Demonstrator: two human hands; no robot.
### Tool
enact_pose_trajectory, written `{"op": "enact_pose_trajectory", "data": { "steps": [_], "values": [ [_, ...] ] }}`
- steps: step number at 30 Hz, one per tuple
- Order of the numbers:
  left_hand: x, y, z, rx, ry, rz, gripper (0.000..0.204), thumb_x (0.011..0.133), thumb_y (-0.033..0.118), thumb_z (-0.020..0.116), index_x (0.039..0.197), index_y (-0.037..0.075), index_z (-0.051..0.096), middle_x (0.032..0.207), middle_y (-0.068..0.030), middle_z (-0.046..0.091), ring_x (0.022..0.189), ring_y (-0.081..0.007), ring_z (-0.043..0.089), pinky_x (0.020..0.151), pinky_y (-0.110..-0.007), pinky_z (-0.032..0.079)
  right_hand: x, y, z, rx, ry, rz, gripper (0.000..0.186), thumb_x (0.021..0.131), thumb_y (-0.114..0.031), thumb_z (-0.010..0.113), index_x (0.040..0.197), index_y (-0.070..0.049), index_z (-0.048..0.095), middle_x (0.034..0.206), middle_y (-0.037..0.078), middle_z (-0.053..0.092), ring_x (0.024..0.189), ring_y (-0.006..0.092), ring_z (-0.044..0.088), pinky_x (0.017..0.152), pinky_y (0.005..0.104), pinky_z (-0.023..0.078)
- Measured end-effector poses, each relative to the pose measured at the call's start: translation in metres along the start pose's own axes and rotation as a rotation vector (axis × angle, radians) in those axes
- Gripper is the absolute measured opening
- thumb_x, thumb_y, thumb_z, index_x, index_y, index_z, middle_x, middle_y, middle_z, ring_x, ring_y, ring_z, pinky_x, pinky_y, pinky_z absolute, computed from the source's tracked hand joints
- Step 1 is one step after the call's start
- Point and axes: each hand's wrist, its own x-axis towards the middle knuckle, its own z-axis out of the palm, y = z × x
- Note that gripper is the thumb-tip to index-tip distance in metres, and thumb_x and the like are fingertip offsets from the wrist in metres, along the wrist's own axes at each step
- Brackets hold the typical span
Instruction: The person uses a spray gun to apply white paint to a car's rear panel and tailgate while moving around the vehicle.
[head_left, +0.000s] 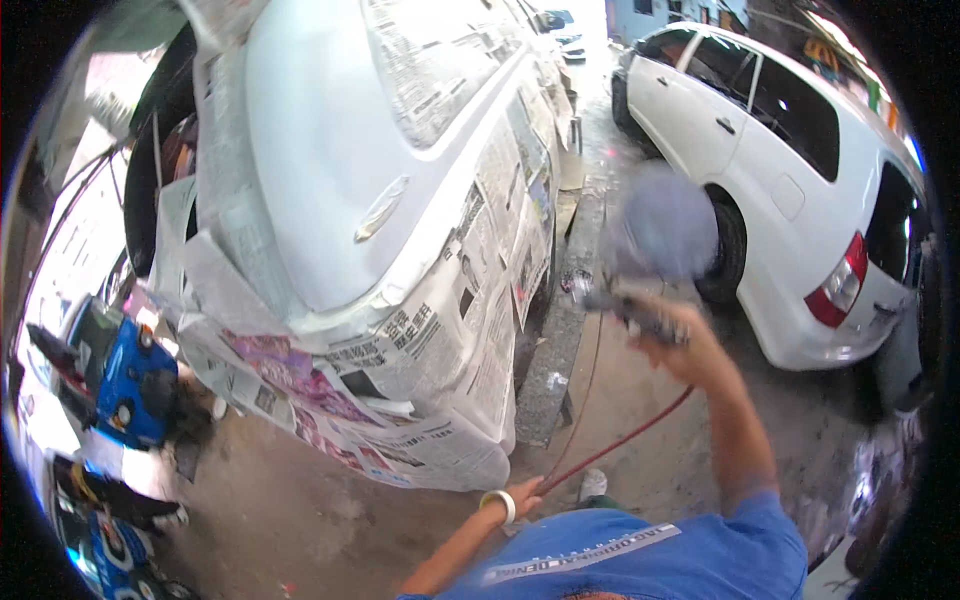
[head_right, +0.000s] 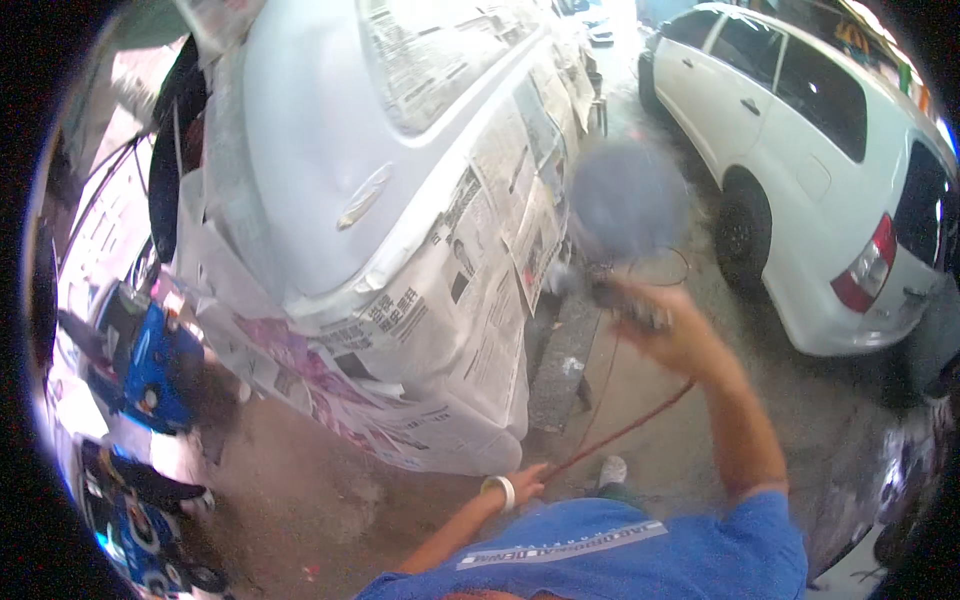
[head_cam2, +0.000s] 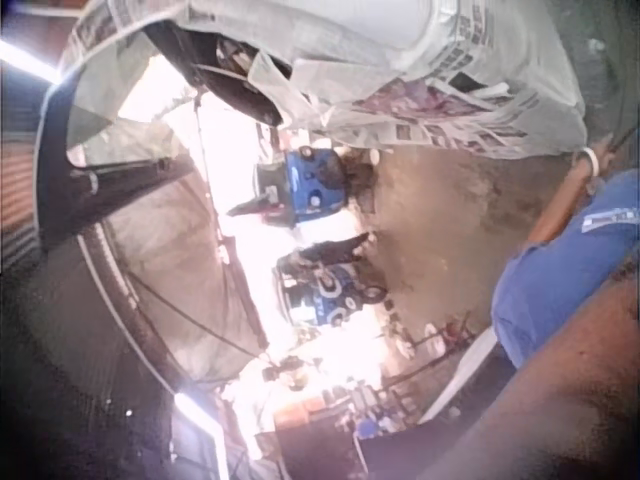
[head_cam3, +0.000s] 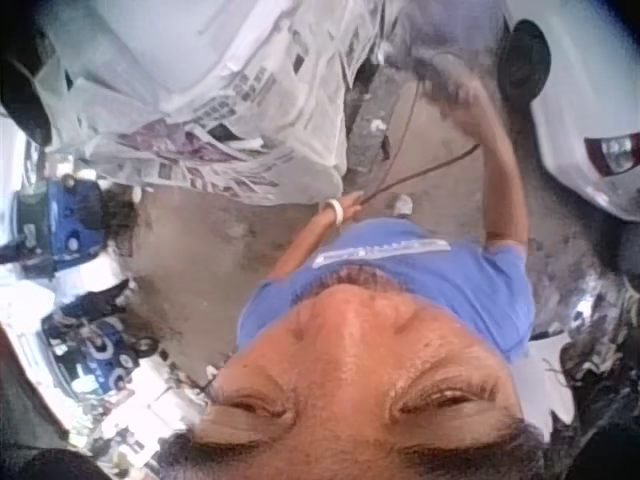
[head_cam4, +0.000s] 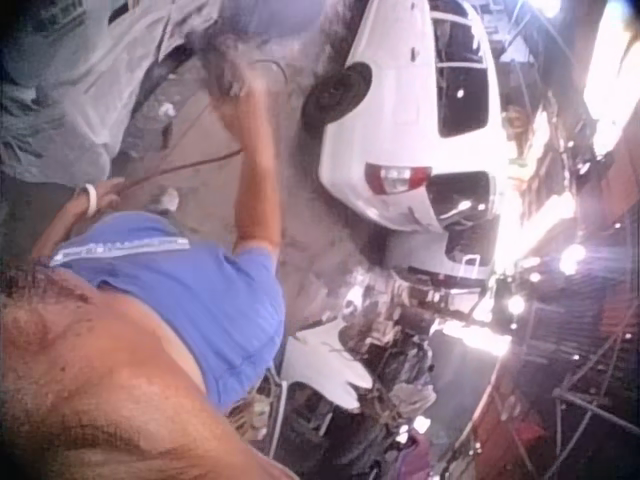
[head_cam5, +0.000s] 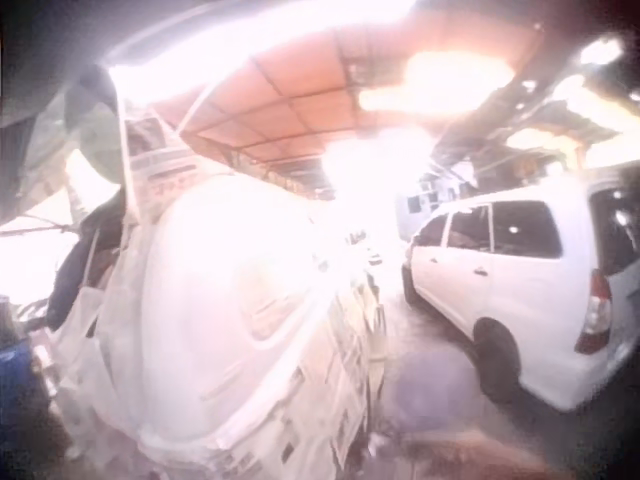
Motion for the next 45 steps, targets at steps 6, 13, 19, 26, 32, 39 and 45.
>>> {"op": "enact_pose_trajectory", "data": {
  "steps": [6, 13, 19, 26, 32, 39, 45],
  "values": [
    [0.007, -0.13, 0.095, 0.121, -0.371, -0.24, 0.071, 0.098, 0.032, 0.062, 0.157, 0.006, 0.03, 0.142, -0.0237, 0.057, 0.131, -0.0352, 0.056, 0.106, -0.045, 0.046, -0.171, 0.114, 0.077, 0.007, 0.101, 0.254, 0.04, 0.087, -0.01, 0.076, 0.124, -0.004, 0.065, 0.109, 0.017, 0.071, 0.095, 0.0288, 0.069, 0.085, 0.0392, 0.052],
    [0.058, -0.103, 0.147, 0.029, -0.38, -0.494, 0.094, 0.094, 0.047, 0.065, 0.162, 0.011, 0.011, 0.157, -0.022, 0.039, 0.138, -0.0356, 0.049, 0.111, -0.045, 0.043, -0.248, 0.181, 0.048, 0.091, -0.058, 0.428, 0.047, 0.085, -0.014, 0.078, 0.131, -0.011, 0.065, 0.114, 0.016, 0.071, 0.106, 0.0352, 0.066, 0.095, 0.0424, 0.05],
    [0.159, 0.015, 0.179, -0.464, -0.26, -0.779, 0.106, 0.091, 0.057, 0.066, 0.163, 0.011, 0.002, 0.161, -0.0211, 0.032, 0.138, -0.0369, 0.048, 0.112, -0.045, 0.042, -0.273, 0.236, -0.049, 0.156, -0.139, 0.266, 0.035, 0.083, -0.014, 0.074, 0.117, -0.01, 0.069, 0.116, 0.018, 0.069, 0.106, 0.0397, 0.065, 0.091, 0.0463, 0.051],
    [0.252, 0.144, 0.138, -0.729, -0.483, -0.699, 0.126, 0.082, 0.072, 0.067, 0.162, 0.012, -0.011, 0.164, -0.0234, 0.02, 0.143, -0.0349, 0.04, 0.113, -0.046, 0.039, -0.284, 0.281, -0.158, 0.089, -0.114, 0.338, 0.036, 0.078, -0.008, 0.071, 0.114, -0.008, 0.069, 0.115, 0.02, 0.069, 0.106, 0.04, 0.065, 0.092, 0.0461, 0.052],
    [0.354, 0.182, 0.145, -0.468, -0.36, -0.502, 0.134, 0.079, 0.072, 0.07, 0.16, 0.002, -0.01, 0.164, -0.0261, 0.019, 0.147, -0.0338, 0.032, 0.116, -0.043, 0.034, -0.284, 0.341, -0.194, 0.022, -0.037, 0.366, 0.039, 0.079, -0.009, 0.069, 0.118, -0.003, 0.066, 0.117, 0.021, 0.068, 0.11, 0.041, 0.064, 0.095, 0.0456, 0.051],
    [0.507, 0.202, 0.117, -0.308, -0.654, -0.243, 0.098, 0.09, 0.065, 0.057, 0.154, -0.004, 0.032, 0.158, -0.0232, 0.037, 0.142, -0.0346, 0.04, 0.113, -0.045, 0.037, -0.239, 0.413, -0.251, -0.044, 0.062, 0.585, 0.039, 0.088, -0.017, 0.069, 0.123, -0.002, 0.065, 0.128, 0.022, 0.065, 0.122, 0.0381, 0.06, 0.104, 0.0426, 0.047],
    [0.627, 0.357, -0.011, -0.458, -0.36, 0.048, 0.071, 0.096, 0.043, 0.065, 0.147, -0.003, 0.042, 0.131, -0.0158, 0.061, 0.121, -0.0254, 0.059, 0.102, -0.04, 0.048, -0.122, 0.469, -0.333, 0.066, -0.034, 0.699, 0.057, 0.09, -0.011, 0.071, 0.143, -0.007, 0.053, 0.143, 0.019, 0.055, 0.134, 0.0339, 0.052, 0.111, 0.0412, 0.039]
  ]
}}
